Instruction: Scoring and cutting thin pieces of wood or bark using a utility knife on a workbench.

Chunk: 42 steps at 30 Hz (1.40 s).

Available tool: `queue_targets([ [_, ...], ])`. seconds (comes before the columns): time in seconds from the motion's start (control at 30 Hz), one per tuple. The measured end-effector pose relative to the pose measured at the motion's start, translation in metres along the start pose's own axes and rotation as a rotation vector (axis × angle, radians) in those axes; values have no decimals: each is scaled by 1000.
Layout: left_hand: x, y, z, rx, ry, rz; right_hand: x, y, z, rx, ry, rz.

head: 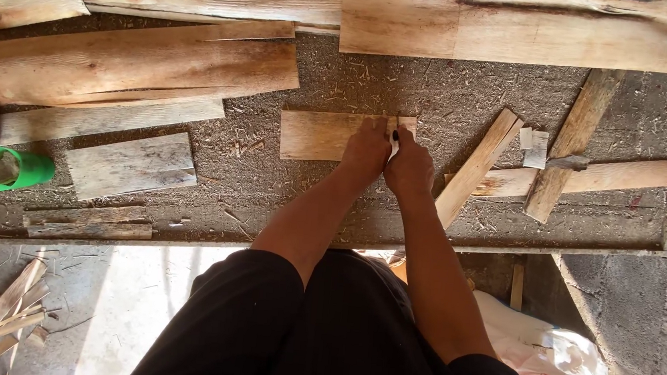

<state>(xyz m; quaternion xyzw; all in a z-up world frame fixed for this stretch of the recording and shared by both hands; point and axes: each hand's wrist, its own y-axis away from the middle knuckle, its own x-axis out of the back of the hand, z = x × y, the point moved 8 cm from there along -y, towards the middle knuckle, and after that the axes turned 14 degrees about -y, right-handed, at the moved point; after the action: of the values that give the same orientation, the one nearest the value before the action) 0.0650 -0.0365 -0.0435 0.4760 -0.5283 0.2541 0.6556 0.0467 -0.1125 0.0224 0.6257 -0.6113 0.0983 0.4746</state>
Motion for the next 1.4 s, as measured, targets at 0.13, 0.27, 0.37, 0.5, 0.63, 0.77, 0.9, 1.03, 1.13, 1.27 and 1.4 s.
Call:
queue_targets([
  [0.13, 26, 15, -4, -5, 17, -56, 8, -4, -3, -56, 51, -86],
  [0.27, 20, 13, -3, -23, -39, -118, 2, -23, 9, 69, 7, -87],
  [0.37, 10, 7, -2, -25, -27, -92, 1, -22, 13, 103, -18, -101],
  [0.5, 4, 4, -4, -11, -19, -91, 5, 0, 13, -3, 18, -194],
  [0.63, 6, 10, -3, -26, -21, -118, 3, 17, 21, 0, 18, -190],
  [0.77, 10, 8, -4, -20, -48, -13, -1, 32, 29, 91, 5, -146],
  [0.9, 28, 15, -5, -55, -62, -38, -2, 53, 42, 48, -46, -140],
  [1.03, 19, 9, -4, -39, -33, -53, -7, 72, 60, 66, -33, -133],
  [1.13, 9, 2, -5, -7, 29, 12, -8, 81, 77, 84, -100, -88],
  [1.27, 5, 3, -4, -34, 15, 16, -4, 73, 88, 213, -305, 13],
  [1.4, 8, 5, -4, -27, -22, 43, 19, 36, 76, 352, -351, 276],
])
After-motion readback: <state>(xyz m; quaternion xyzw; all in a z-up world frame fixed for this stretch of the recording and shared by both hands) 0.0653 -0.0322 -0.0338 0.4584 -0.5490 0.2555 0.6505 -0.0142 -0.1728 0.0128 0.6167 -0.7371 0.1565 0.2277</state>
